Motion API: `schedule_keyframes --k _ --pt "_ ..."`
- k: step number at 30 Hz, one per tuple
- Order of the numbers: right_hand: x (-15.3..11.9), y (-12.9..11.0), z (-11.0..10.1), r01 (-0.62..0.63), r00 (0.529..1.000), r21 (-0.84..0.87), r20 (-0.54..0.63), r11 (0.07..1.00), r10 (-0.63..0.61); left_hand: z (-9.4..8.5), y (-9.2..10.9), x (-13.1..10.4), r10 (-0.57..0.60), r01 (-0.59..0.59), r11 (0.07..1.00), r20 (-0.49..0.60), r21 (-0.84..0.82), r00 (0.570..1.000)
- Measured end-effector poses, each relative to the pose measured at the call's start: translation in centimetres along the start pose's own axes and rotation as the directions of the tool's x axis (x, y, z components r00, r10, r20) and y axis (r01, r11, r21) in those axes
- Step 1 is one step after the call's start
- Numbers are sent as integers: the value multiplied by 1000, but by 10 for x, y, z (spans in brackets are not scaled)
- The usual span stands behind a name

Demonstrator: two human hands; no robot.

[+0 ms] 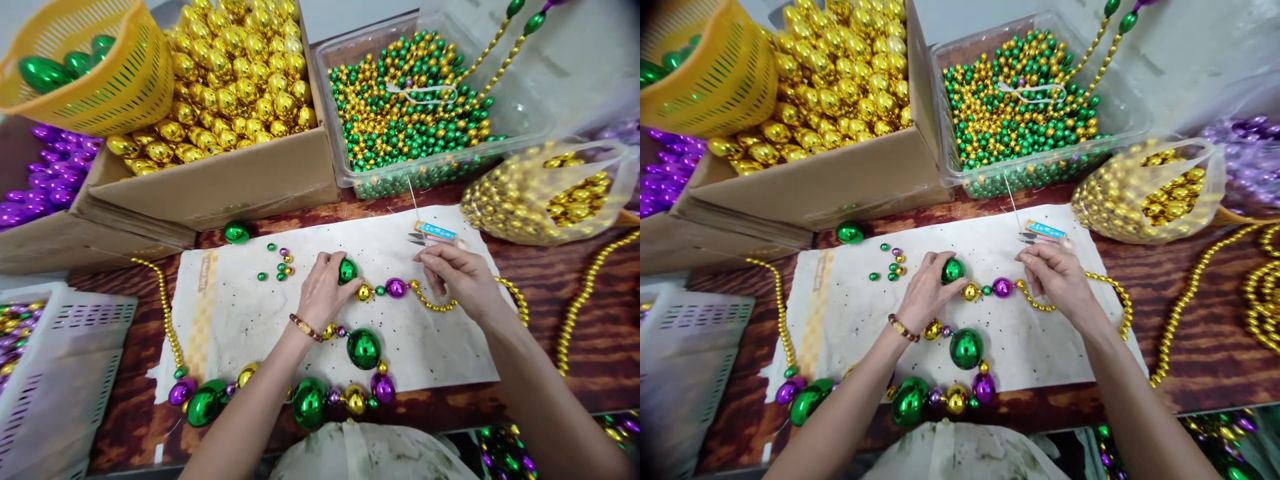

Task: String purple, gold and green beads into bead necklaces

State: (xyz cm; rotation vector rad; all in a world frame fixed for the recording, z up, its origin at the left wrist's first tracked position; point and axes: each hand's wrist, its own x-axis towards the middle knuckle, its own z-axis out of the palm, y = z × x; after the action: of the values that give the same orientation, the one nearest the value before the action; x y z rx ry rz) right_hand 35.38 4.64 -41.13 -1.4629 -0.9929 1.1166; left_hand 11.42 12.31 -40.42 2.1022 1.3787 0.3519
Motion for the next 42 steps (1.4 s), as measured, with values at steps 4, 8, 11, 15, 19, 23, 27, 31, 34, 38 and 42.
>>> schedule_keyframes --k 4,8,11,15,19,23,27,31,34,38,42 --pt "0 8 -3 -10 999 7 -30 1000 10 -6 -14 11 -126 120 930 7 -347 992" --pt "0 11 3 -43 999 -12 29 999 43 -17 -24 9 -263 272 613 133 -742 956" --pt "4 11 12 -20 995 -107 97 994 31 -22 -28 6 -302 341 424 224 -839 927" --pt "17 11 19 62 983 -370 184 927 8 -21 -32 6 -346 381 358 258 -852 902" --pt "26 8 21 162 967 -526 252 835 -29 -19 -36 5 -354 358 295 247 -886 902" --pt "25 8 21 179 958 -584 285 792 -6 -21 -38 1 -323 351 254 263 -901 909" --pt "25 12 20 170 962 -617 273 768 6 -28 -38 -3 -290 364 250 289 -897 913" --pt "26 12 19 162 964 -637 264 754 16 -33 -39 -6 -283 358 260 284 -897 916" --pt "26 11 19 163 966 -650 257 742 13 -34 -40 -6 -287 358 266 281 -895 916" --pt "26 12 19 176 966 -674 258 718 6 -35 -41 -6 -294 367 260 289 -893 911" --pt "28 14 20 182 963 -752 266 633 39 -36 -42 -6 -300 377 227 304 -898 904"
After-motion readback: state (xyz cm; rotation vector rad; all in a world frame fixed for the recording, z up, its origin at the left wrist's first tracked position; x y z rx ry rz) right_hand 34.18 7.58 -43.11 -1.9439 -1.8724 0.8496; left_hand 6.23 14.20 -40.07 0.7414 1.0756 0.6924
